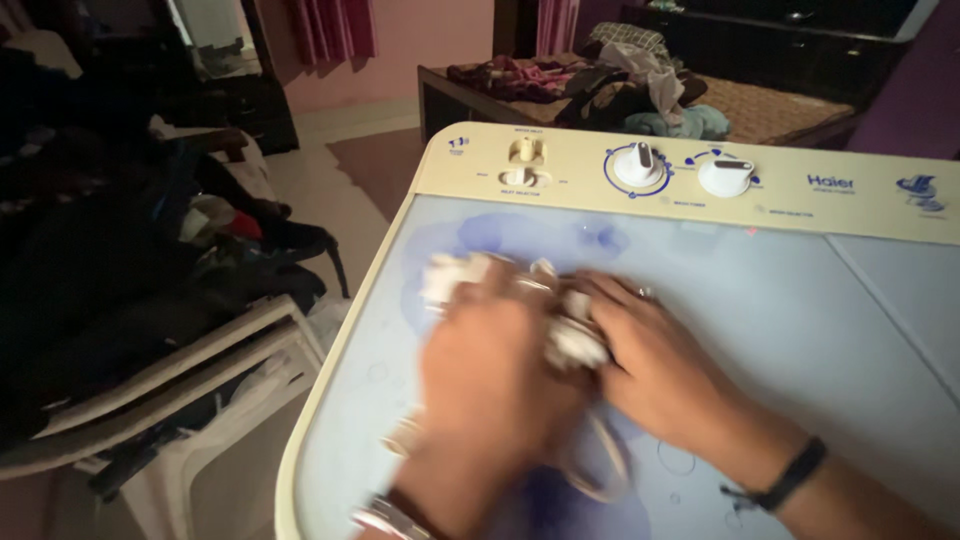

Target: The person cleans a washing machine by wiping its top lids and control panel with a cloth by hand.

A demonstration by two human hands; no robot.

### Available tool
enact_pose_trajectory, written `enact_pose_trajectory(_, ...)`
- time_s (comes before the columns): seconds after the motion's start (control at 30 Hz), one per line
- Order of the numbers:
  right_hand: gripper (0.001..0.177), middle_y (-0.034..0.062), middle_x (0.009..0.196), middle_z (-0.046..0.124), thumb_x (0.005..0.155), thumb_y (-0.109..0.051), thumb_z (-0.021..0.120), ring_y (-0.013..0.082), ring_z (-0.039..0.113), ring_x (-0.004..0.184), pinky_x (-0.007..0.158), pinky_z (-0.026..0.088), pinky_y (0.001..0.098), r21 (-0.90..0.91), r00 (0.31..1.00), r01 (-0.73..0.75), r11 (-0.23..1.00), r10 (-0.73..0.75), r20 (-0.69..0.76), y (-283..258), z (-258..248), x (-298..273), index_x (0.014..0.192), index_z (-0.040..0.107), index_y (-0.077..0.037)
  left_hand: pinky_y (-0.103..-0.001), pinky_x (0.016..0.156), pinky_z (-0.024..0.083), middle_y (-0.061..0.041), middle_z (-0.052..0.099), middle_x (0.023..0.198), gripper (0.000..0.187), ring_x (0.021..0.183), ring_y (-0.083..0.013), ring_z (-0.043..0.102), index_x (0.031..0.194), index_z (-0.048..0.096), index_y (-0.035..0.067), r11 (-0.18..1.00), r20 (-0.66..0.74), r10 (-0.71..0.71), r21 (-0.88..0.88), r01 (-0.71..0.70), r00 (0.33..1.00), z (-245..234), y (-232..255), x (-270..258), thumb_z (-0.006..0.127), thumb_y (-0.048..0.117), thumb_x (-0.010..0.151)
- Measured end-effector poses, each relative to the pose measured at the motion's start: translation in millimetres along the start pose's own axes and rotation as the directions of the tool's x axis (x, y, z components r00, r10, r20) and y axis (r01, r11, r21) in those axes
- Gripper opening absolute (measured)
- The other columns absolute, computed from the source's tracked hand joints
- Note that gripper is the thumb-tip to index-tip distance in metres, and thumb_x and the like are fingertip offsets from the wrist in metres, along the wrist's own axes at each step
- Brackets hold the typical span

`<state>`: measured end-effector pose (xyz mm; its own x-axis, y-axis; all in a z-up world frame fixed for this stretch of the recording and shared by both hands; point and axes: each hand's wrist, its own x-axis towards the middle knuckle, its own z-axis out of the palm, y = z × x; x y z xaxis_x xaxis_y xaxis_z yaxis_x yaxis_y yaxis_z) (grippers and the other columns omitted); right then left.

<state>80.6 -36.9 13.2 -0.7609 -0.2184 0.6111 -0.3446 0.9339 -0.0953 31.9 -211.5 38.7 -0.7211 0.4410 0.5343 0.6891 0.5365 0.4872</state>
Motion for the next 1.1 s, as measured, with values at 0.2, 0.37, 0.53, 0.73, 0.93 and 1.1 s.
enact_pose_trajectory(0.2,0.037,0.0168,0.116,0.072,0.087,-0.005,0.056,0.0372,0.068,0.108,0.089,0.054,0.0427,0.237,0.931,-0.342,0.909,0.363,-0.048,-11,-10,-9,0.124,0.061,-0.004,-0.051,0.077,0.055,-0.012,0.064,0.108,0.052,0.098,-0.0379,0.064,0.110,0.073,0.014,1.000,-0.053,0.013,0.013,-0.012,0.999,1,-16,10,0.086,0.027,0.061)
enact_pose_trajectory(0.37,0.030,0.0169,0.111,0.073,0.094,-0.006,0.054,0.0386,0.068,0.101,0.087,0.052,0.0448,0.190,0.941,-0.337,0.922,0.339,0.020,-18,-15,-1,0.122,0.064,-0.004,-0.050,0.077,0.054,-0.012,0.065,0.115,0.054,0.099,-0.0394,0.063,0.108,0.073,0.013,0.989,-0.118,-0.055,0.131,0.070,0.991,-1,-31,32,0.086,0.022,0.056)
enact_pose_trajectory(0.53,0.033,0.0185,0.115,0.072,0.097,-0.007,0.047,0.0366,0.071,0.107,0.090,0.054,0.0424,0.311,0.937,-0.265,0.912,0.321,-0.142,-13,-18,-4,0.128,0.058,-0.001,-0.050,0.081,0.054,-0.013,0.064,0.112,0.060,0.100,-0.0411,0.062,0.110,0.071,0.011,0.984,0.032,0.164,-0.069,-0.162,0.986,33,15,18,0.083,0.020,0.051)
enact_pose_trajectory(0.73,0.030,0.0170,0.115,0.074,0.104,-0.018,0.053,0.0312,0.074,0.099,0.085,0.055,0.0381,0.313,0.886,-0.383,0.869,0.442,-0.143,-13,-16,-4,0.127,0.062,-0.001,-0.050,0.078,0.053,-0.015,0.064,0.108,0.045,0.097,-0.0382,0.064,0.100,0.071,0.008,0.996,-0.020,0.055,0.070,-0.053,0.998,12,-12,31,0.083,0.024,0.060)
enact_pose_trajectory(0.93,0.032,0.0167,0.113,0.073,0.105,-0.017,0.047,0.0300,0.073,0.097,0.084,0.055,0.0370,0.346,0.935,-0.261,0.901,0.325,-0.141,-19,-25,-1,0.128,0.062,0.000,-0.049,0.080,0.054,-0.018,0.065,0.117,0.033,0.097,-0.0391,0.064,0.111,0.074,0.015,0.990,-0.086,0.143,0.013,-0.142,0.986,33,12,18,0.079,0.025,0.080)
enact_pose_trajectory(1.1,0.032,0.0125,0.111,0.077,0.106,-0.020,0.048,0.0278,0.070,0.092,0.080,0.056,0.0361,0.413,0.876,-0.388,0.824,0.469,-0.113,-17,-23,-5,0.127,0.067,-0.005,-0.051,0.081,0.052,-0.019,0.064,0.110,0.051,0.097,-0.0433,0.062,0.109,0.069,0.006,0.988,-0.012,0.151,-0.041,-0.151,0.988,22,11,13,0.079,0.016,0.060)
